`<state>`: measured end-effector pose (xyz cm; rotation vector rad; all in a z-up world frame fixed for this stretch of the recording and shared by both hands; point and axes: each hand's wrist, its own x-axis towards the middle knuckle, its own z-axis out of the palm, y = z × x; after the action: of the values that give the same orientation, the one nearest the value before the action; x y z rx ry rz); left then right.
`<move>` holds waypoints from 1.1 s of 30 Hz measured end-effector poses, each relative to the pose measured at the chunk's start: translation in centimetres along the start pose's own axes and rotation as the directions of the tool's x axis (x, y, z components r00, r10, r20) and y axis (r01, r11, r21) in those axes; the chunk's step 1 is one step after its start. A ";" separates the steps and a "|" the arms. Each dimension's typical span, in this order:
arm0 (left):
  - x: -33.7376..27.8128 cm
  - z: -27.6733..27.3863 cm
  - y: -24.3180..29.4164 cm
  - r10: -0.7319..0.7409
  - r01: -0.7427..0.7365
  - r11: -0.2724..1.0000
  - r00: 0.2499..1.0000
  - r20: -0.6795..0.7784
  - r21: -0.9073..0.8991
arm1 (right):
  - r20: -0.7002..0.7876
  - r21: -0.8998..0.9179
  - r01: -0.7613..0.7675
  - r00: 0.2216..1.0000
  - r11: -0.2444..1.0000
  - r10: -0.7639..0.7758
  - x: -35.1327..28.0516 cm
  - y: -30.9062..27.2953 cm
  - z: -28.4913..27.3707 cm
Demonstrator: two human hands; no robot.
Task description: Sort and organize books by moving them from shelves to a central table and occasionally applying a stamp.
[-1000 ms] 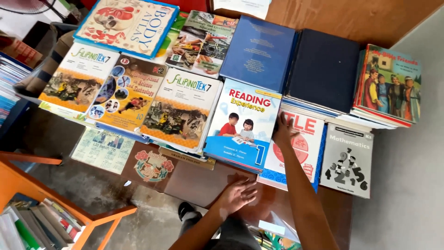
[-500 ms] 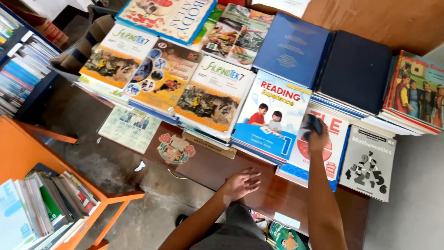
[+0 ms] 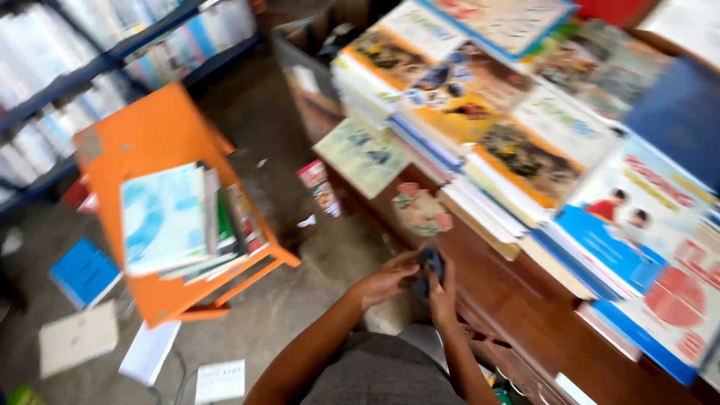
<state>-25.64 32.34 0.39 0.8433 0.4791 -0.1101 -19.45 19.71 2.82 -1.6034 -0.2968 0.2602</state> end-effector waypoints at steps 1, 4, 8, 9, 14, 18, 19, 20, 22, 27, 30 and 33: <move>-1.6 -1.9 0.6 0.021 -0.022 0.999 0.999 -0.036 -0.025 | 0.048 -0.002 -0.004 0.999 1.000 0.004 -0.6 -0.1 2.4; -7.1 -7.0 2.7 0.121 -0.132 0.990 0.977 -0.174 -0.054 | 0.396 0.063 -0.018 0.918 0.998 -0.009 -2.2 -1.7 9.8; -14.0 -12.7 3.8 0.204 -0.268 0.957 0.890 -0.407 -0.106 | 0.672 0.081 0.022 0.737 0.997 -0.070 -4.3 -4.1 17.9; -15.1 -14.0 3.4 0.226 -0.301 0.949 0.855 -0.467 -0.090 | 0.710 0.088 0.044 0.698 0.995 -0.093 -4.6 -3.9 19.6; -19.9 -18.0 5.3 0.298 -0.529 0.845 0.595 -0.746 -0.084 | 0.828 -0.204 -0.026 0.529 0.979 0.186 -6.0 -2.9 26.6; -23.8 -19.4 9.5 0.484 -0.323 0.871 0.437 -0.758 0.370 | 0.867 -0.210 -0.087 0.444 0.974 0.227 -6.5 -2.0 30.9; -23.4 -22.2 9.2 0.484 -0.327 0.870 0.425 -0.765 0.369 | 0.873 -0.211 -0.083 0.432 0.974 0.226 -5.6 -0.9 32.5; -22.9 -24.8 8.8 0.540 -0.247 0.842 0.380 -0.751 0.480 | 0.872 -0.140 -0.132 0.452 0.981 0.185 -4.8 0.2 33.9; -22.5 -27.8 9.3 0.590 -0.160 0.804 0.333 -0.736 0.572 | 0.872 -0.074 -0.178 0.466 0.981 0.150 -3.8 -0.9 36.5; -22.5 -32.8 14.0 0.543 -0.164 0.838 0.164 -0.823 0.520 | 0.910 -0.025 -0.079 0.411 0.997 0.055 -1.4 -6.1 42.9; -24.0 -34.3 18.1 0.452 -0.209 0.886 0.188 -0.872 0.414 | 0.917 -0.102 -0.111 0.376 0.989 0.136 0.1 -2.7 46.7; -26.0 -33.9 23.3 0.485 -0.385 0.844 0.250 -0.838 0.373 | 0.953 -0.021 -0.121 0.298 0.992 0.056 1.7 -3.7 51.1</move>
<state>-54.56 70.58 9.02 1.0629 1.2935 0.9697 -35.59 68.30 3.80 -1.2067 -1.1311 1.3541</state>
